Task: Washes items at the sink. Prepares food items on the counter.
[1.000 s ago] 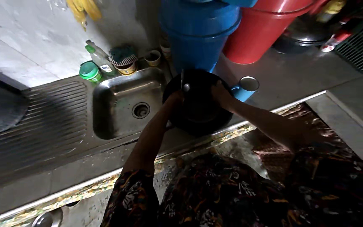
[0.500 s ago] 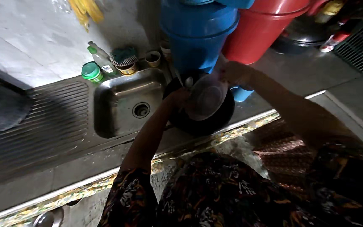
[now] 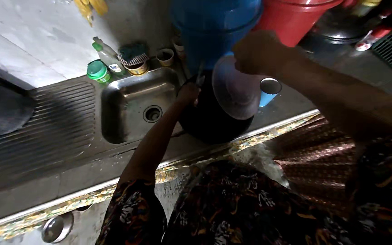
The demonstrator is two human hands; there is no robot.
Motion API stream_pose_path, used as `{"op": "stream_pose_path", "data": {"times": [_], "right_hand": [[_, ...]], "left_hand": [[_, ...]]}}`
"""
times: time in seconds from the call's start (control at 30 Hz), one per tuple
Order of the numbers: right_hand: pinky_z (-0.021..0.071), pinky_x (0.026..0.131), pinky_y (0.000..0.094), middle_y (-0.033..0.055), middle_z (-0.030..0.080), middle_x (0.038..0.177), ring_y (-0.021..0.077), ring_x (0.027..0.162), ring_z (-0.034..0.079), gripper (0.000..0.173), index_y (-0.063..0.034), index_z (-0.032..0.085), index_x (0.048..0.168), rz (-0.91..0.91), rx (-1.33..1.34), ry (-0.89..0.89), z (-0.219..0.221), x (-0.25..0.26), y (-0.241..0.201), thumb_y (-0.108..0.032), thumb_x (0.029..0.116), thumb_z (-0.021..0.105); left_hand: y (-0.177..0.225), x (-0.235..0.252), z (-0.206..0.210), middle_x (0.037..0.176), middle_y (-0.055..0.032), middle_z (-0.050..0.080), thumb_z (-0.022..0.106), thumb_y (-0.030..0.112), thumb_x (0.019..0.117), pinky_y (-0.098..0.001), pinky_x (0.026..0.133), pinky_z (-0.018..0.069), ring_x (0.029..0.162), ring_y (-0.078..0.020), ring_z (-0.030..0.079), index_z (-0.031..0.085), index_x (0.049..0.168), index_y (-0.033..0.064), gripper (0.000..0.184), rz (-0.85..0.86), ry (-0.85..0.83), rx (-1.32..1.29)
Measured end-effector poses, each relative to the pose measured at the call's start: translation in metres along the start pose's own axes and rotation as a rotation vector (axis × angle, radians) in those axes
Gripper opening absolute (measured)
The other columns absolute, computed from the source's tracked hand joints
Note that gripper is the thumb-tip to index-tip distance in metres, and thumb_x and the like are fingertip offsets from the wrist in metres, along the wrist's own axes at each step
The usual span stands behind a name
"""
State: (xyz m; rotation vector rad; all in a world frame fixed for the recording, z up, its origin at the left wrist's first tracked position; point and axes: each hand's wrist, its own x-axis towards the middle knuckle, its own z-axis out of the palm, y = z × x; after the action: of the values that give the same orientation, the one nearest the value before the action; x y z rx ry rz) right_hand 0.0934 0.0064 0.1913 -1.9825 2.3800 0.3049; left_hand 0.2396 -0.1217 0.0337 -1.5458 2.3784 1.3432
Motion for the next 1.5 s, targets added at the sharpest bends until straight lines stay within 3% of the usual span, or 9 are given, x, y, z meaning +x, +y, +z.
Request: {"op": "stream_pose_path", "data": {"times": [0.17, 0.3, 0.43, 0.7, 0.83, 1.0, 1.13, 1.27, 1.5], "right_hand": [[0.0478, 0.082, 0.0697, 0.0313, 0.066, 0.105, 0.0498, 0.102, 0.064, 0.029, 0.0087, 0.066, 0.103, 0.050, 0.229, -0.178, 0.107, 0.056, 0.022, -0.020, 0.1000, 0.061], [0.0452, 0.096, 0.0670, 0.0312, 0.064, 0.119, 0.0473, 0.113, 0.062, 0.036, 0.0076, 0.064, 0.122, -0.016, 0.500, -0.358, 0.185, 0.077, -0.003, -0.022, 0.1015, 0.064], [0.0473, 0.096, 0.0610, 0.0269, 0.065, 0.117, 0.0403, 0.108, 0.063, 0.041, 0.0063, 0.064, 0.121, -0.044, 0.644, -0.408, 0.202, 0.091, -0.018, -0.027, 0.0984, 0.070], [0.0497, 0.089, 0.0679, 0.0264, 0.068, 0.114, 0.0473, 0.106, 0.066, 0.030, -0.0016, 0.063, 0.129, -0.293, 0.478, 0.063, 0.130, 0.069, 0.002, -0.019, 0.1070, 0.052], [0.0497, 0.066, 0.0691, 0.0287, 0.068, 0.093, 0.0547, 0.085, 0.067, 0.027, -0.0066, 0.062, 0.128, -0.286, 0.193, 0.365, 0.066, 0.022, -0.001, -0.018, 0.1076, 0.047], [0.0527, 0.065, 0.0625, 0.0279, 0.069, 0.101, 0.0516, 0.089, 0.069, 0.028, -0.0029, 0.065, 0.126, -0.205, 0.203, 0.740, 0.063, -0.010, -0.007, -0.008, 0.1057, 0.046], [0.0518, 0.072, 0.0691, 0.0306, 0.067, 0.110, 0.0544, 0.092, 0.068, 0.029, 0.0017, 0.060, 0.127, -0.110, 0.352, 0.481, 0.095, 0.009, 0.004, -0.009, 0.1064, 0.044], [0.0555, 0.090, 0.0557, 0.0257, 0.067, 0.116, 0.0373, 0.101, 0.070, 0.037, 0.0038, 0.056, 0.135, 0.059, 0.837, 0.413, 0.124, 0.032, 0.027, -0.020, 0.1084, 0.047], [0.0592, 0.075, 0.0361, 0.0075, 0.067, 0.097, 0.0150, 0.083, 0.066, 0.032, -0.0005, 0.058, 0.125, 0.135, 1.769, 0.061, 0.195, 0.035, 0.007, -0.026, 0.1085, 0.048]], "left_hand": [[0.001, -0.017, -0.033, 0.107, -0.0232, 0.064, 0.047, 0.025, 0.1096, -0.0472, 0.074, 0.0584, 0.080, -0.0301, 0.067, 0.054, 0.134, -0.0020, 0.037, 0.055, 0.129, 0.066], [0.007, -0.026, -0.038, 0.125, -0.0270, 0.063, 0.049, 0.026, 0.1079, -0.0600, 0.099, 0.0487, 0.116, -0.0413, 0.063, 0.058, 0.132, -0.0037, 0.039, 0.053, 0.246, 0.189], [-0.005, -0.026, -0.037, 0.128, -0.0287, 0.062, 0.050, 0.024, 0.1083, -0.0604, 0.104, 0.0458, 0.122, -0.0438, 0.060, 0.056, 0.137, -0.0032, 0.040, 0.123, 0.247, 0.197], [-0.024, -0.036, -0.037, 0.125, -0.0290, 0.062, 0.047, 0.020, 0.1099, -0.0582, 0.101, 0.0468, 0.116, -0.0406, 0.061, 0.058, 0.132, -0.0060, 0.036, 0.182, 0.183, -0.010], [-0.024, -0.054, -0.041, 0.115, -0.0206, 0.065, 0.049, 0.019, 0.1085, -0.0439, 0.094, 0.0517, 0.102, -0.0240, 0.064, 0.059, 0.127, -0.0055, 0.032, 0.351, 0.340, -0.278], [-0.020, -0.065, -0.044, 0.101, -0.0103, 0.066, 0.048, 0.021, 0.1085, -0.0323, 0.083, 0.0552, 0.088, -0.0108, 0.063, 0.061, 0.124, -0.0034, 0.031, 0.505, 0.496, -0.379], [-0.019, -0.059, -0.038, 0.115, -0.0247, 0.065, 0.049, 0.020, 0.1087, -0.0492, 0.096, 0.0516, 0.104, -0.0313, 0.065, 0.057, 0.131, -0.0070, 0.036, 0.379, 0.366, -0.166], [-0.011, -0.052, -0.023, 0.115, -0.0263, 0.066, 0.054, 0.024, 0.1072, -0.0561, 0.096, 0.0502, 0.105, -0.0385, 0.065, 0.060, 0.130, -0.0047, 0.037, 0.360, 0.261, 0.025], [0.027, -0.056, 0.003, 0.124, -0.0282, 0.064, 0.070, 0.024, 0.0974, -0.0629, 0.102, 0.0469, 0.119, -0.0447, 0.061, 0.060, 0.130, -0.0049, 0.045, 0.337, 0.088, 0.394]]}}
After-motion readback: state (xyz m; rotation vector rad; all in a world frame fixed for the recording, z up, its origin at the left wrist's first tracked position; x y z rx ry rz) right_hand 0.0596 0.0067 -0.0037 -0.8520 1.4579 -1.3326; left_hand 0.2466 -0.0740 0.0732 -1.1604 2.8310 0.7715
